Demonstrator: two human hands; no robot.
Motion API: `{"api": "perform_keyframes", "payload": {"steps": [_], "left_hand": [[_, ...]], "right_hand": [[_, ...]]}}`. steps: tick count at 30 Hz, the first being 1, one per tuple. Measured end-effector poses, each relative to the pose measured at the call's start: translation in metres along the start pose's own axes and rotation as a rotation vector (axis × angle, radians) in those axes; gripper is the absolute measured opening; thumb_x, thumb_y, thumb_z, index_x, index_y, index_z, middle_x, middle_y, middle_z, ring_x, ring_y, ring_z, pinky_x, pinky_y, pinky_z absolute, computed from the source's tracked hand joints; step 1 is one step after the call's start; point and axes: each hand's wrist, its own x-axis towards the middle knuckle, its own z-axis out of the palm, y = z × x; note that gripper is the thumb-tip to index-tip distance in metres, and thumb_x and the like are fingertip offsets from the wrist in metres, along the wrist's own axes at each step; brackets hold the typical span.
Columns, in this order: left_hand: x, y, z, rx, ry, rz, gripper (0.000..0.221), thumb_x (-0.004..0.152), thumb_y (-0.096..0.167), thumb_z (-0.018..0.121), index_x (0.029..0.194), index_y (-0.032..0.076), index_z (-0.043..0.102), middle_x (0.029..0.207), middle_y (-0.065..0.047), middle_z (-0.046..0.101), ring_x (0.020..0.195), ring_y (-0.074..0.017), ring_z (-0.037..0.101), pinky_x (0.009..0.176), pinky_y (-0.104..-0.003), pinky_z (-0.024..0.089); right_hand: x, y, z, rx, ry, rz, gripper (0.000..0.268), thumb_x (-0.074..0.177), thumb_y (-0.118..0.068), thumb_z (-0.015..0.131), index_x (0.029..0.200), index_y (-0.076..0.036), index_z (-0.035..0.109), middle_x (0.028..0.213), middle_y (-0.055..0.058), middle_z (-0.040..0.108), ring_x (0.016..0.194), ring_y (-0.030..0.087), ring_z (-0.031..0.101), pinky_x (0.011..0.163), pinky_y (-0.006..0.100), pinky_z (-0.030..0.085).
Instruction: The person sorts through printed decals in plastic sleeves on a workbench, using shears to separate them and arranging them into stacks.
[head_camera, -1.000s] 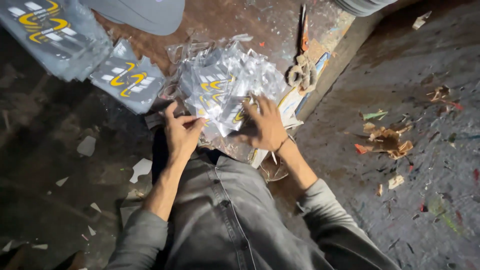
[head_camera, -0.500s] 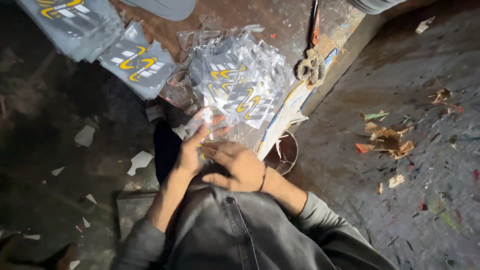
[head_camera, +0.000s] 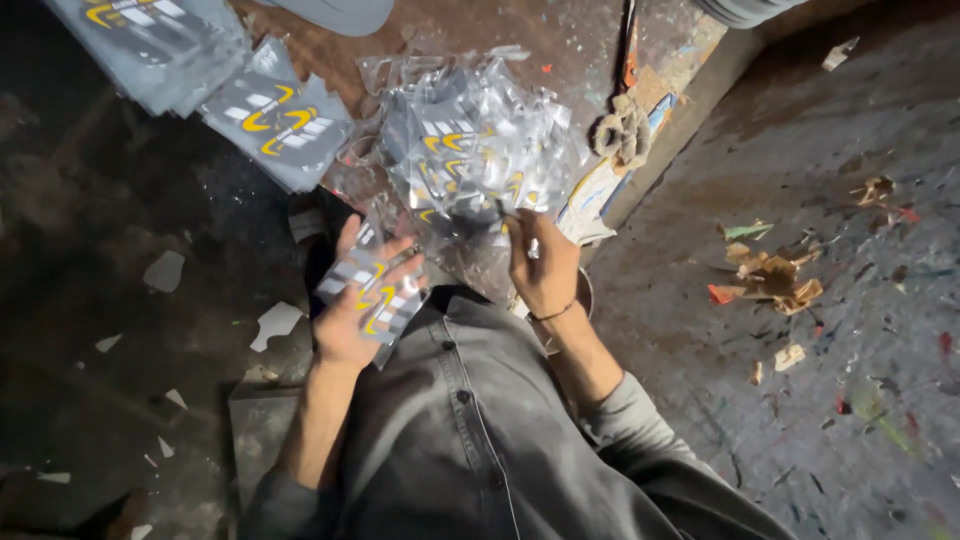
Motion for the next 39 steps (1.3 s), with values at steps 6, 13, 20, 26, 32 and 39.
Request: {"api": "perform_keyframes", "payload": {"steps": [6,13,20,26,32,39], "left_hand": [[0.016,-0.005,0.039,0.302,-0.117,0.079,0.11,0.083,0.041,0.084,0.166,0.029,0.013,0.153,-0.019,0.046,0.137,-0.0375,0.051,0.114,-0.054,0.045],[-0.005,0.015,0.025,-0.19,0.017,0.066,0.1,0.083,0.033,0.085,0.16,0.028,0.021,0.133,-0.016,0.052,0.13,-0.0387,0.052,0.107,-0.064,0.048],[0.004,-0.005,0.039,0.452,-0.031,0.124,0.117,0.078,0.04,0.088,0.165,0.026,0.011,0.146,-0.017,0.05,0.135,-0.0357,0.053,0.11,-0.055,0.049],[-0.003,-0.001,0.031,0.162,0.014,0.148,0.109,0.085,0.045,0.084,0.167,0.026,0.015,0.139,-0.019,0.05,0.128,-0.0363,0.054,0.105,-0.059,0.05],[-0.006,0.003,0.025,0.083,0.038,0.179,0.107,0.087,0.056,0.076,0.165,0.03,0.008,0.14,-0.019,0.056,0.128,-0.0355,0.056,0.101,-0.06,0.052],[-0.005,-0.014,0.006,0.118,0.035,0.225,0.105,0.094,0.047,0.077,0.175,0.026,0.013,0.139,-0.021,0.053,0.129,-0.0364,0.054,0.112,-0.058,0.044]], "right_hand": [[-0.024,-0.072,-0.013,0.379,-0.343,-0.072,0.01,0.102,-0.006,0.063,0.11,-0.003,0.069,0.096,0.014,0.073,0.089,0.026,0.071,0.08,0.036,0.056],[0.022,-0.002,-0.023,-0.489,-0.033,-0.662,0.067,0.063,-0.042,0.073,0.117,-0.002,0.064,0.107,0.024,0.069,0.096,0.042,0.066,0.077,0.046,0.049],[-0.027,-0.027,-0.013,0.283,-0.256,-0.084,0.022,0.098,-0.001,0.057,0.119,-0.003,0.062,0.106,0.019,0.068,0.099,0.037,0.069,0.087,0.041,0.055],[0.027,-0.007,0.001,-0.11,-0.144,-0.44,0.03,0.088,-0.019,0.075,0.11,-0.003,0.062,0.102,0.022,0.067,0.09,0.038,0.067,0.075,0.043,0.051],[-0.004,0.006,-0.001,0.018,-0.178,-0.19,0.019,0.102,-0.006,0.056,0.12,-0.003,0.061,0.112,0.02,0.069,0.096,0.039,0.068,0.081,0.043,0.055],[0.006,-0.045,0.039,0.037,-0.415,0.228,0.038,0.095,-0.042,0.069,0.107,-0.006,0.071,0.1,0.018,0.074,0.09,0.031,0.074,0.077,0.038,0.056]]}}
